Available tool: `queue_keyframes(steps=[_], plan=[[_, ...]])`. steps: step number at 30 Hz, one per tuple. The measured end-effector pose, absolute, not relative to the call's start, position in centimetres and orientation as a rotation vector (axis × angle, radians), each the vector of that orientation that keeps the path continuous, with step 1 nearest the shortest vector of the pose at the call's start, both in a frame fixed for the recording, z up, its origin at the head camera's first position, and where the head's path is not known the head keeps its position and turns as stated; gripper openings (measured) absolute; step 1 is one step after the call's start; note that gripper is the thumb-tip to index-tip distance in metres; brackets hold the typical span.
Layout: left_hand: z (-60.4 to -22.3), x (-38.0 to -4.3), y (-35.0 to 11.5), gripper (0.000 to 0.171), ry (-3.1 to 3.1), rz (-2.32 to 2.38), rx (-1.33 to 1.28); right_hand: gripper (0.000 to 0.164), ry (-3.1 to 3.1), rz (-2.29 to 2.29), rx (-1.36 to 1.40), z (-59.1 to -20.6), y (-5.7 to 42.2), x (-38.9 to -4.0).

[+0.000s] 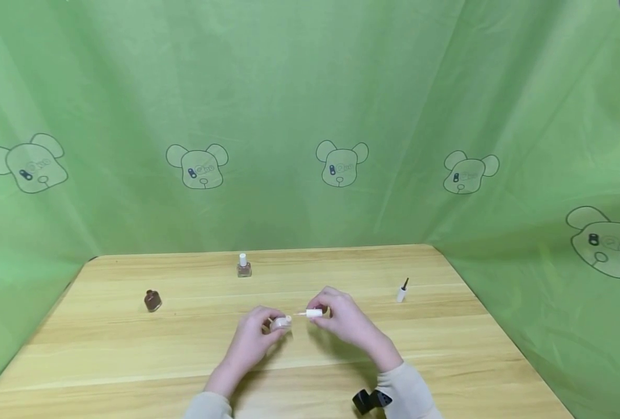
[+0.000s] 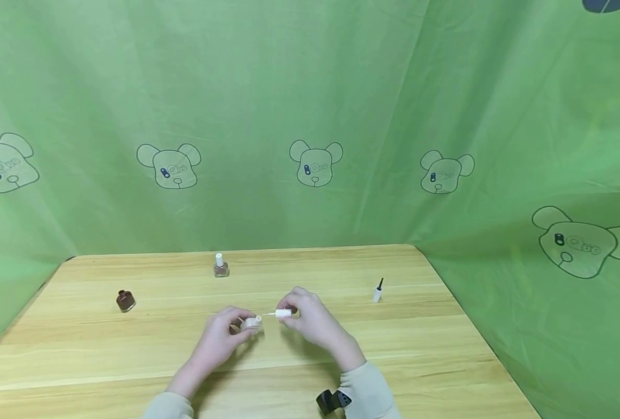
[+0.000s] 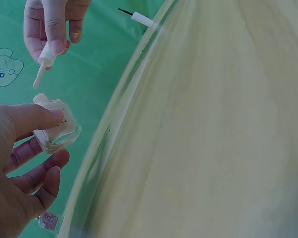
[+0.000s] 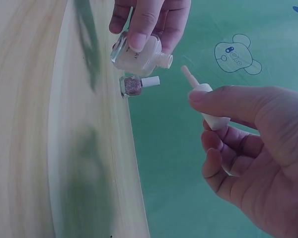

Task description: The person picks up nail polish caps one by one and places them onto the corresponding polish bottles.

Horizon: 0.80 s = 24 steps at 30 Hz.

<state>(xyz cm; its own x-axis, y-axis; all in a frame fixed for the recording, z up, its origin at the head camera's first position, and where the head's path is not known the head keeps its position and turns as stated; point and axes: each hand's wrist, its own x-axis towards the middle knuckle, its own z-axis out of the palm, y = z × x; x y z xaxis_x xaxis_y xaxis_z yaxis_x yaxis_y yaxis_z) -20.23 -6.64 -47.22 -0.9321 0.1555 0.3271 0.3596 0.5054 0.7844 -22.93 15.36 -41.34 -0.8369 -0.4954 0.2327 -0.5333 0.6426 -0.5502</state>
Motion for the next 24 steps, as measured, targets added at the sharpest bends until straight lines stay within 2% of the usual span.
queue_keyframes(steps=[24], plan=[[-47.02, -19.94, -6.04, 0.023, -2.555, -1.407, -0.482, 0.015, -2.783, 0.869, 0.963, -41.3, 14.96, -22.63]])
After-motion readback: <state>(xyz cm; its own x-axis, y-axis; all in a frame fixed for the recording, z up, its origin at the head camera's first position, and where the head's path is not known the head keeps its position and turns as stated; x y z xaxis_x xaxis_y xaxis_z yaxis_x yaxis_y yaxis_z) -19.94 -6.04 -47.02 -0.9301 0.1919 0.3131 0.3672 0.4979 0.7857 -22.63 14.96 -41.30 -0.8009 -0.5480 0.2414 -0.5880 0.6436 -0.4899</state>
